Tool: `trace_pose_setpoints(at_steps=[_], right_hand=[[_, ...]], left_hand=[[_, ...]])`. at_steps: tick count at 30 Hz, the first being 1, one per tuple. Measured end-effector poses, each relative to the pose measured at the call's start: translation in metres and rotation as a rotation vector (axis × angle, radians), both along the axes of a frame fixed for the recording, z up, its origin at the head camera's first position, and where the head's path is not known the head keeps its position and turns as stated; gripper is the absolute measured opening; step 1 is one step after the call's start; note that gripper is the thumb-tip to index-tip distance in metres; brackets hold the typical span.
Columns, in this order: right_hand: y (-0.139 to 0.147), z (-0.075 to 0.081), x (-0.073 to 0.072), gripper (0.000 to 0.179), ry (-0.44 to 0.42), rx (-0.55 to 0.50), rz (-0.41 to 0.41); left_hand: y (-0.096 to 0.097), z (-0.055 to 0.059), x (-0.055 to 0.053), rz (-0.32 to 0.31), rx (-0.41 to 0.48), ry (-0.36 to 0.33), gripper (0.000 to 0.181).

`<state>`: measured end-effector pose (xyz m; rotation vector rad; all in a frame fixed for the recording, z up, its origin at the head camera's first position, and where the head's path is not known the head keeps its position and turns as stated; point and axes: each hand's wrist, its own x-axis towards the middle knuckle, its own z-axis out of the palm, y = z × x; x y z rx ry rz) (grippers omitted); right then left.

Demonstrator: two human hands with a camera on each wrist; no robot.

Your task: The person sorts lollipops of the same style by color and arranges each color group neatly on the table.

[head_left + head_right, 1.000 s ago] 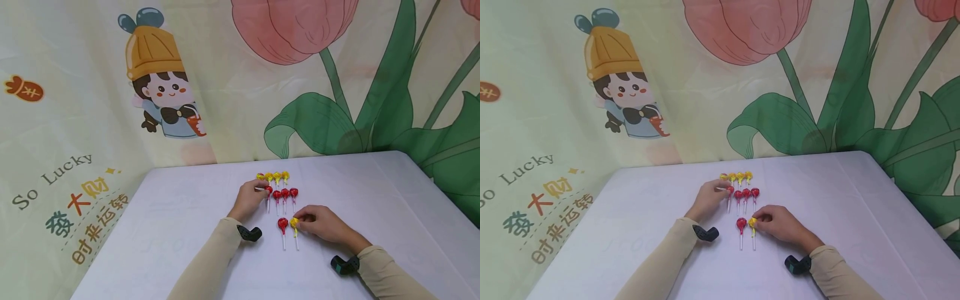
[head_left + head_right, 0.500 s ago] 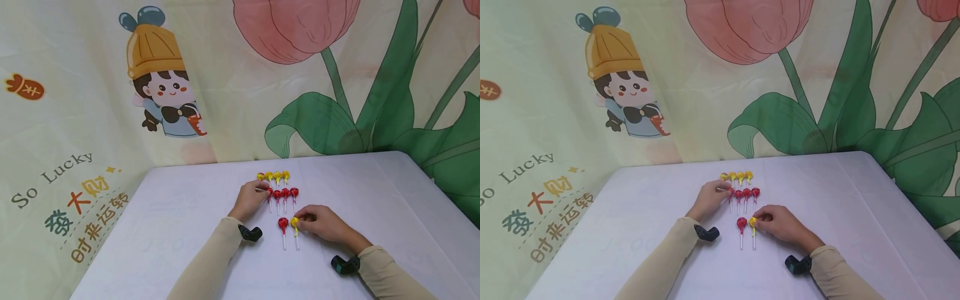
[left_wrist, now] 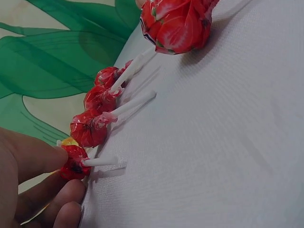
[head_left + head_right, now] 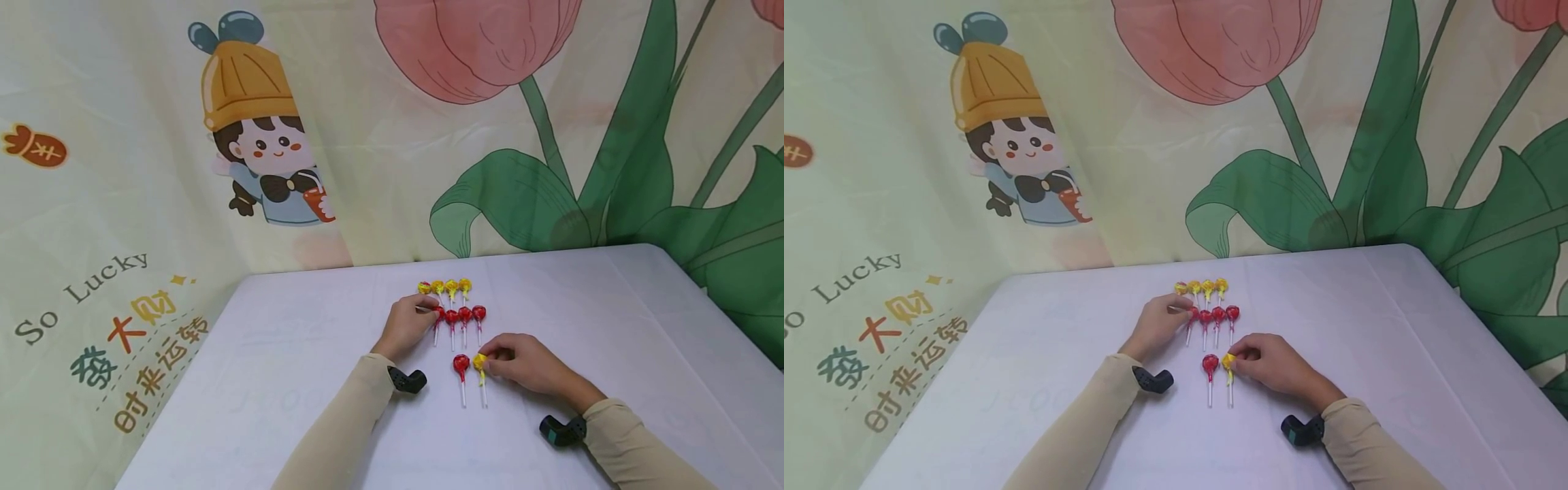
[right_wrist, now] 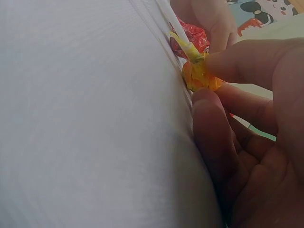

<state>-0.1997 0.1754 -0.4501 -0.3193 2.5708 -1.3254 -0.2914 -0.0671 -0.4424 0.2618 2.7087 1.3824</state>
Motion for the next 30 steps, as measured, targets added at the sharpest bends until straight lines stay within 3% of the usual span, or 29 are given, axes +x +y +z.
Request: trace_pose_setpoints(at_steps=[13, 30], right_hand=[[-0.0013, 0.0005, -0.0002, 0.020, -0.009, 0.013, -0.018], [-0.0002, -0.0013, -0.0004, 0.020, 0.003, 0.003, 0.006]], left_hand=[[-0.0059, 0.0000, 0.0009, -0.026, 0.018, 0.002, 0.020], [-0.0057, -0.0002, 0.0019, 0.006, 0.007, 0.000, 0.017]])
